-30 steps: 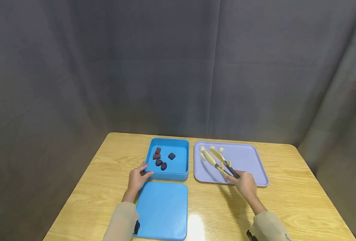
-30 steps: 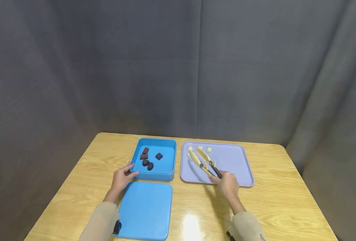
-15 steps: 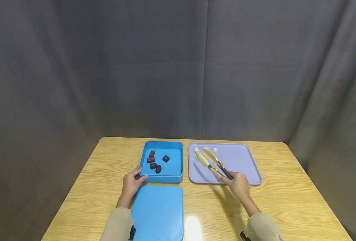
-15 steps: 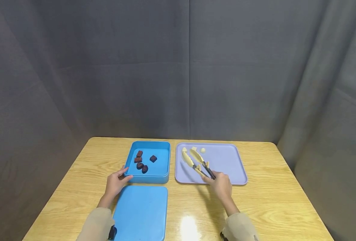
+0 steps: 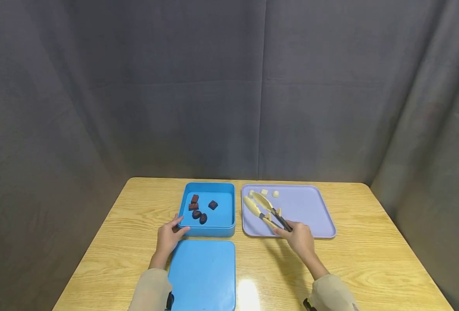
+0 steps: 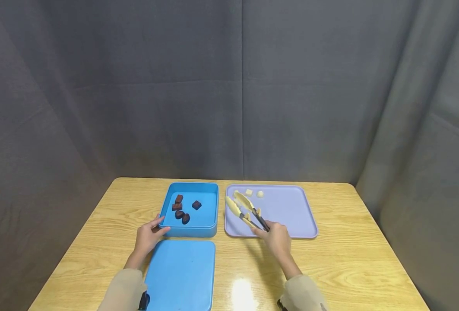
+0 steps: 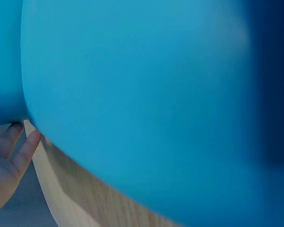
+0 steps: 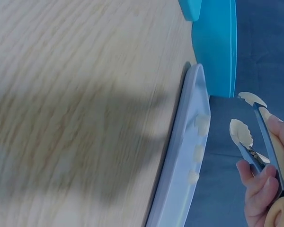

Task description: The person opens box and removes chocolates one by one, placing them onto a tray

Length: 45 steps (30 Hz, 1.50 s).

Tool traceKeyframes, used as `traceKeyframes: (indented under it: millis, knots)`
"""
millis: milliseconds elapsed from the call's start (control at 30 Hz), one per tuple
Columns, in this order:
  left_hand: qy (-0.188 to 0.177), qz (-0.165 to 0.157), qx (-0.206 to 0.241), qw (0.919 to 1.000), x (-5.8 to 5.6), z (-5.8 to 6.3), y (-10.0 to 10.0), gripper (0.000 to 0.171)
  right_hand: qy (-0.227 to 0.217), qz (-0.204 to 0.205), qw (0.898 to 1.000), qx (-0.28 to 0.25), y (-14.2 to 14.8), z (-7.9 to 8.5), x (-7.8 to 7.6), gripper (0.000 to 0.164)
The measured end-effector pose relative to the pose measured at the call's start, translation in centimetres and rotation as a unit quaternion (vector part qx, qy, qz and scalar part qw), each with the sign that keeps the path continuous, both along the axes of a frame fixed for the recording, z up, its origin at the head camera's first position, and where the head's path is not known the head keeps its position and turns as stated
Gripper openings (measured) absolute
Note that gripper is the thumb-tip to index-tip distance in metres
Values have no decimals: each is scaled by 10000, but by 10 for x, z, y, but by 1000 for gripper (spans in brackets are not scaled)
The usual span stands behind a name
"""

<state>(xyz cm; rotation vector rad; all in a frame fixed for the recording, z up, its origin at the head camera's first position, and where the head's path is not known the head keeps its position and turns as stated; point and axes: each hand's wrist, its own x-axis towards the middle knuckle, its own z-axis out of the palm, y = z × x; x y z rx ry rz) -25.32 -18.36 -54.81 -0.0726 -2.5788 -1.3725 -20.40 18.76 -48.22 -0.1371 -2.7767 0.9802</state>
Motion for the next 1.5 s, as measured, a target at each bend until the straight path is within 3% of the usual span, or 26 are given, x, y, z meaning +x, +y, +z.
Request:
traceKeyframes:
  millis: [400,1233,1500]
  knots:
    - [-31,52,-13,10000,-1,0,0,47,-122,260,9993,-232,-24,7,-6,54]
    - [-28,37,11,10000,1,3,1,47,-100,908,9949,430,-61,15,-21,34]
    - [39,-1,35,10000,0,1,1,47,-73,866,9939,681,-70,15,-28,29]
